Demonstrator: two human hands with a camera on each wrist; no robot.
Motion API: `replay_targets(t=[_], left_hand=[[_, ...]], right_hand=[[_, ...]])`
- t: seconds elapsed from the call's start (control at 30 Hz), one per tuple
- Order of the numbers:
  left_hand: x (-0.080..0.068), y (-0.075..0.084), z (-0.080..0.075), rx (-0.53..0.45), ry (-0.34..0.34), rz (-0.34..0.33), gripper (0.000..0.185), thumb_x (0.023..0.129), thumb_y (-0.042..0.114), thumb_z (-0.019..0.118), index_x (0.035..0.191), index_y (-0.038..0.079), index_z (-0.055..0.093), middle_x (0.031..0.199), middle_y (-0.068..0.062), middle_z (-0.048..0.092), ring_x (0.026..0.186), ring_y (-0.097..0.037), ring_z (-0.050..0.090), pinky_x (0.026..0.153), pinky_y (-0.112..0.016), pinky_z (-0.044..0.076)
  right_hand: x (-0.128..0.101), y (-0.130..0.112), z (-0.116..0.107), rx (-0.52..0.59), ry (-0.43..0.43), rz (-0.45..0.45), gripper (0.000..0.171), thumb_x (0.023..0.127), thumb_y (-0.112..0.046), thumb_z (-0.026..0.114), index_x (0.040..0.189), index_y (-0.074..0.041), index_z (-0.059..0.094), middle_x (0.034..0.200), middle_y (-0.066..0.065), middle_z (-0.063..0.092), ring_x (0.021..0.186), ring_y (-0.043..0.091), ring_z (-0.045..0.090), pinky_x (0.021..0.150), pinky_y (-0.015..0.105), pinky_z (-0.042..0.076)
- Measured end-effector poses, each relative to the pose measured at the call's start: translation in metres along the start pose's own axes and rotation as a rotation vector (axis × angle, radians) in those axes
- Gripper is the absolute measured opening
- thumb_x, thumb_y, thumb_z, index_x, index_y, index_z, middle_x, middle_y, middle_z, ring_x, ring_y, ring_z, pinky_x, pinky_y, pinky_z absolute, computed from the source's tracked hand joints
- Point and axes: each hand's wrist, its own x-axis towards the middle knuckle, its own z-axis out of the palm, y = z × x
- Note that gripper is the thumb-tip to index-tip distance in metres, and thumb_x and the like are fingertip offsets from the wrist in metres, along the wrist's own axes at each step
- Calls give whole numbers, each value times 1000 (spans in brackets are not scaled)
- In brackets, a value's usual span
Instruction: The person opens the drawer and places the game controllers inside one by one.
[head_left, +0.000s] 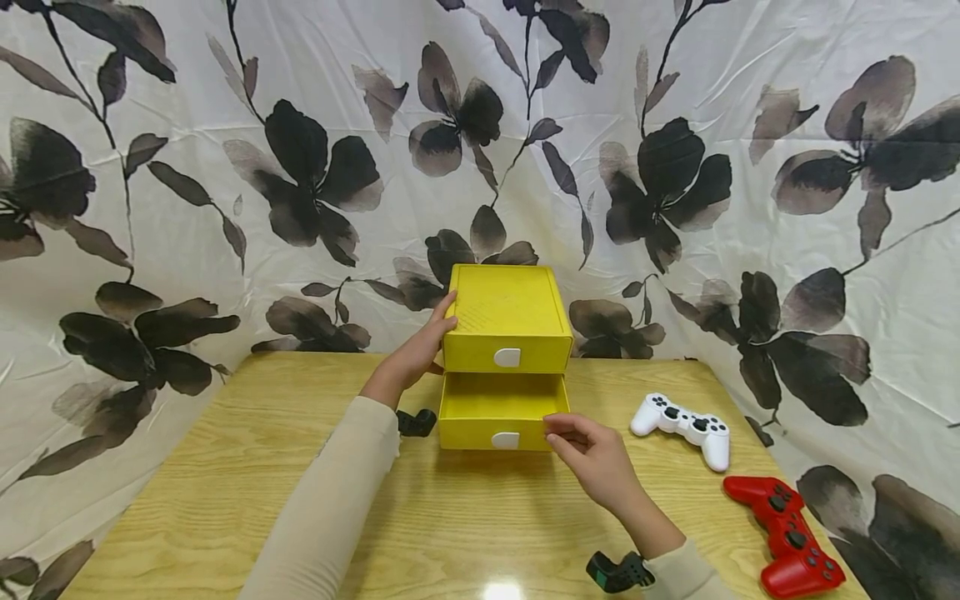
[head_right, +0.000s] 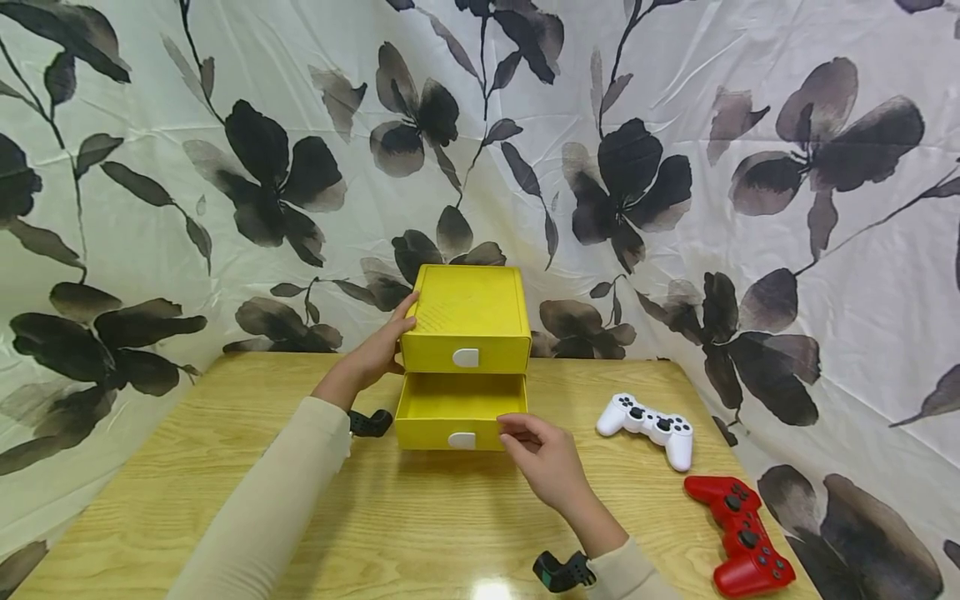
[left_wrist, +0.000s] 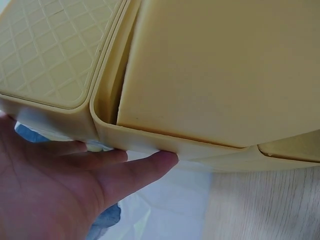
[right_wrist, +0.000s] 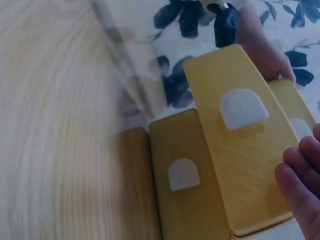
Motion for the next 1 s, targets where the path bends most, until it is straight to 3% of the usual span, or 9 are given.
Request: replay_targets(t=[0.6, 0.8, 1.0], left_hand=[[2, -1, 1, 8, -5, 1, 52, 101, 51, 23, 147, 58, -2, 163, 8, -12, 148, -39, 16, 97, -71, 37], [2, 0, 1, 5, -2, -9, 53, 101, 51, 24, 147, 57, -1, 163, 6, -10, 147, -40, 18, 98, -70, 37], [1, 0, 1, 0, 11, -2, 53, 101, 50, 25, 148, 56, 2, 164, 5, -8, 147, -40, 18, 97, -70, 37]], right_hand=[[10, 7, -49, -84, 90, 13, 26, 93, -17, 65, 117, -8, 67, 102, 11, 70, 85, 17, 70, 75, 18, 55], [17, 18, -65, -134, 123, 26, 28, 94, -21, 64, 117, -6, 67, 104, 15, 69, 84, 10, 69, 75, 16, 54], [23, 29, -76, -233, 150, 43, 29, 94, -23, 64, 118, -8, 67, 112, 11, 69, 90, -5, 61, 78, 11, 51]])
